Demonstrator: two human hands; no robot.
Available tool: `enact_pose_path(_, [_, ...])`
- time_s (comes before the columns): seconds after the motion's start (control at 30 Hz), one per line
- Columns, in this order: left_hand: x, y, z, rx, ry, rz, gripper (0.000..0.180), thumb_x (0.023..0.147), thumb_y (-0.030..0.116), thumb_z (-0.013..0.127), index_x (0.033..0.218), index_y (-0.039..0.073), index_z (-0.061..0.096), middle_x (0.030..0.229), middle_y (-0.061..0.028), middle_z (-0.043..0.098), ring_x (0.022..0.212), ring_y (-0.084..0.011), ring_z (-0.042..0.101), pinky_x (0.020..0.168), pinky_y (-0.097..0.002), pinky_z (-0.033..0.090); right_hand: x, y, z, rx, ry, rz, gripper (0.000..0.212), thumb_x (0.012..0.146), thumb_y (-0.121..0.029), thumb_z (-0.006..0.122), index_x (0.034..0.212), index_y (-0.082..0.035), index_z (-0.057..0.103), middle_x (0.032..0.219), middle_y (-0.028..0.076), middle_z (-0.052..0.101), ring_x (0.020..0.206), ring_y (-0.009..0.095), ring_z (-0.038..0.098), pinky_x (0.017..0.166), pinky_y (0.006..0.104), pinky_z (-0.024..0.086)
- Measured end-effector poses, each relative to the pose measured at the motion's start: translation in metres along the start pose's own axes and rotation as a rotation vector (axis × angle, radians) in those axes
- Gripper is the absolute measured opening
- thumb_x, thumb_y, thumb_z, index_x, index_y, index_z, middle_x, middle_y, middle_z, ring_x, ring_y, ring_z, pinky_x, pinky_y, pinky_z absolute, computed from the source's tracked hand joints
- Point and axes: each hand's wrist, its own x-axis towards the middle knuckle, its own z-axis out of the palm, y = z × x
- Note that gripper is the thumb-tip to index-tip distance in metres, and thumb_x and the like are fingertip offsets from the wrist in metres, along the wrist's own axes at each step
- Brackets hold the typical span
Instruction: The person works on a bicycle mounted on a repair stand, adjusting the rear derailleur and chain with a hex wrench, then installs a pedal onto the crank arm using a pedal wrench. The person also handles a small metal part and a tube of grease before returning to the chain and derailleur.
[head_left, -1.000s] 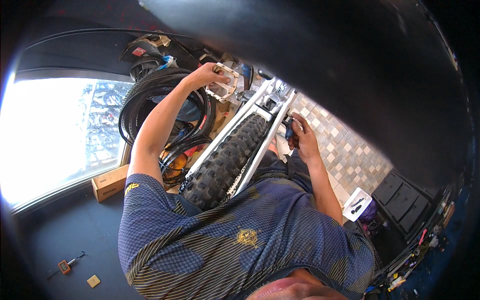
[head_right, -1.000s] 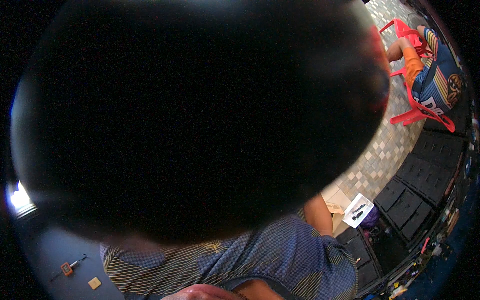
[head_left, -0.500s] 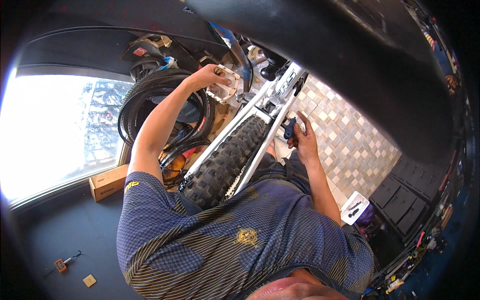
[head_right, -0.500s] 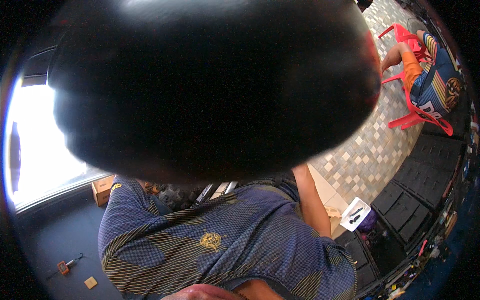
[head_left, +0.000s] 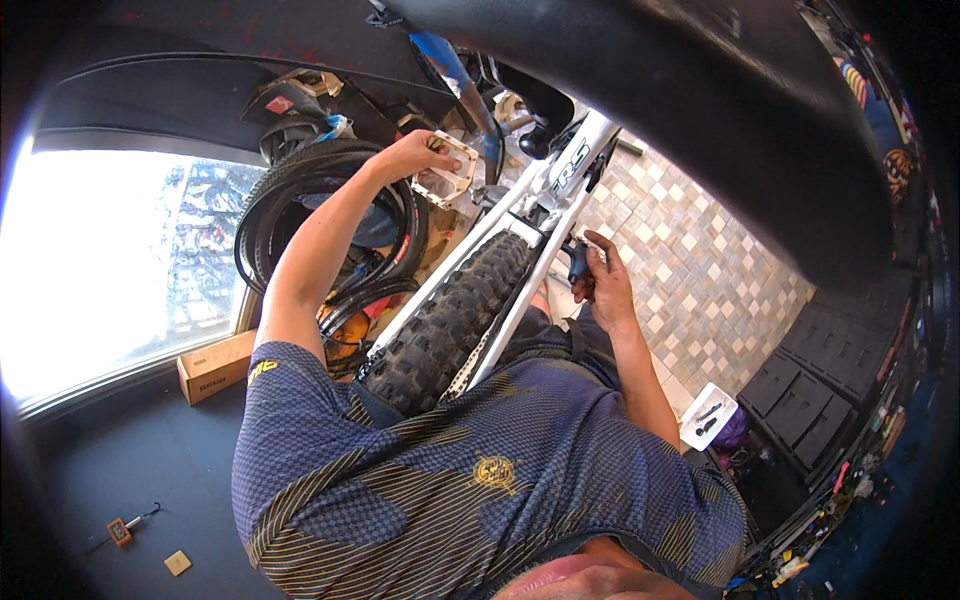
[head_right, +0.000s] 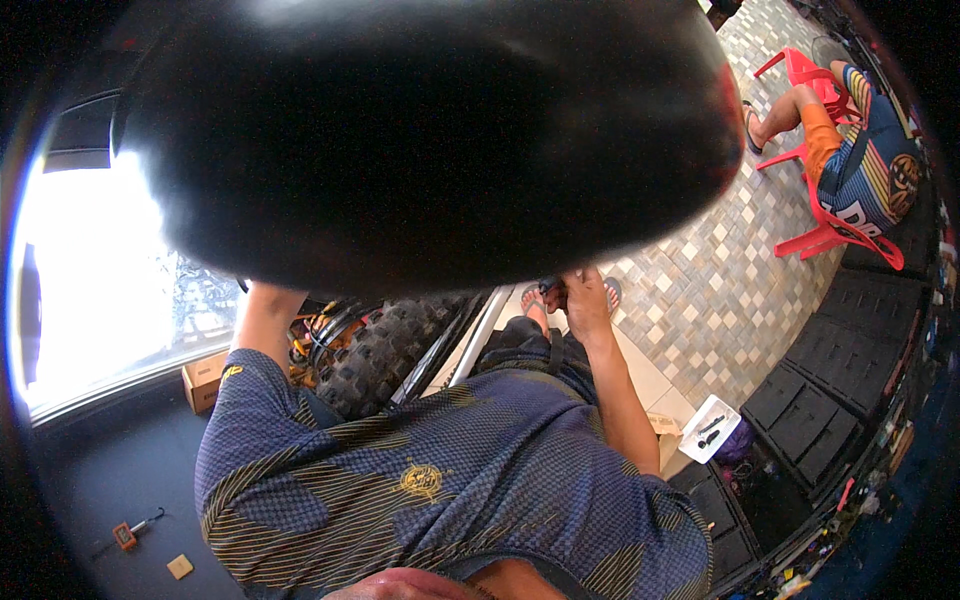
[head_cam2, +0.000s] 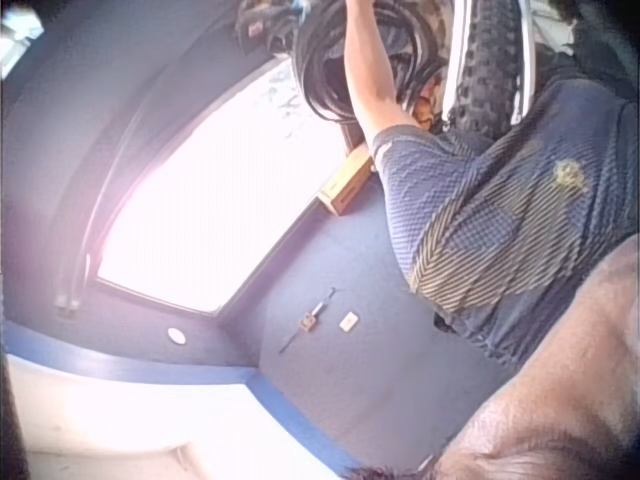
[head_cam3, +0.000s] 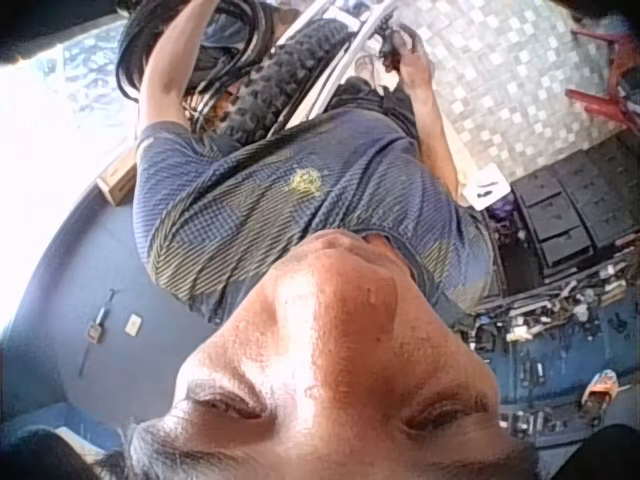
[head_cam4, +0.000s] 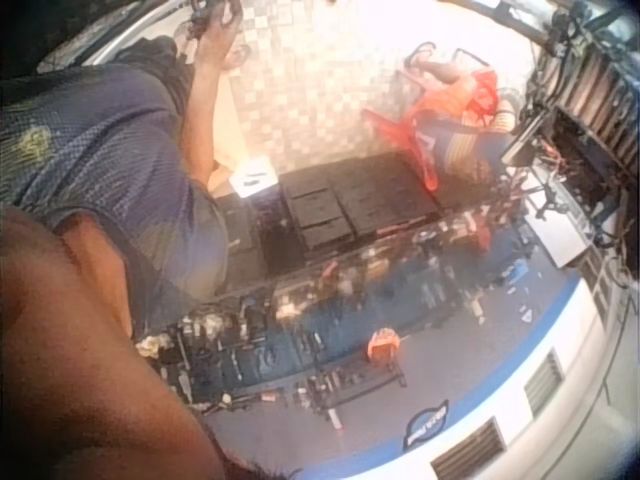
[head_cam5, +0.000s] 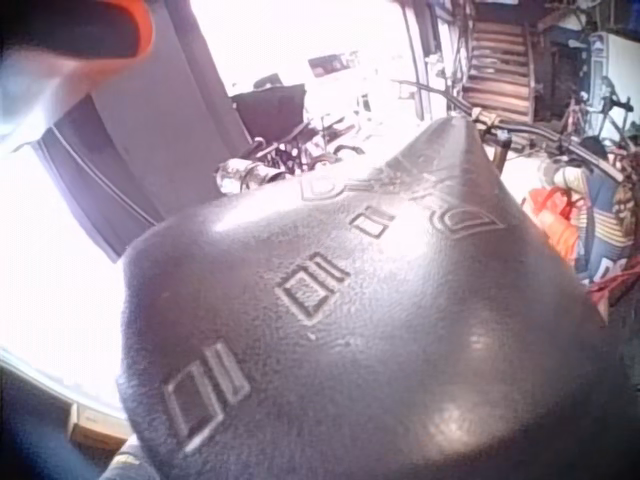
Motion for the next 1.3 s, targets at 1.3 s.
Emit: enact_pose_path(1.3, [-0.005, 0.01, 0.003, -0.119, -0.052, 0.012, 0.031, 0.081, 0.016, 0.081, 0.071, 0.009, 0.052, 0.064, 0.006, 0.048, 0.054, -0.0055, 0.046, 0.049, -0.0248, 0.034, 0.014, 0.01, -0.026, -0.57, -0.091, -0.152, 0.051, 0.095, -0.021, 0.068, 0.141, -0.006, 0.051, 0.09, 0.004, 0.063, 0.08, 0.01, 0.059, 0.063, 0.0265, 0.053])
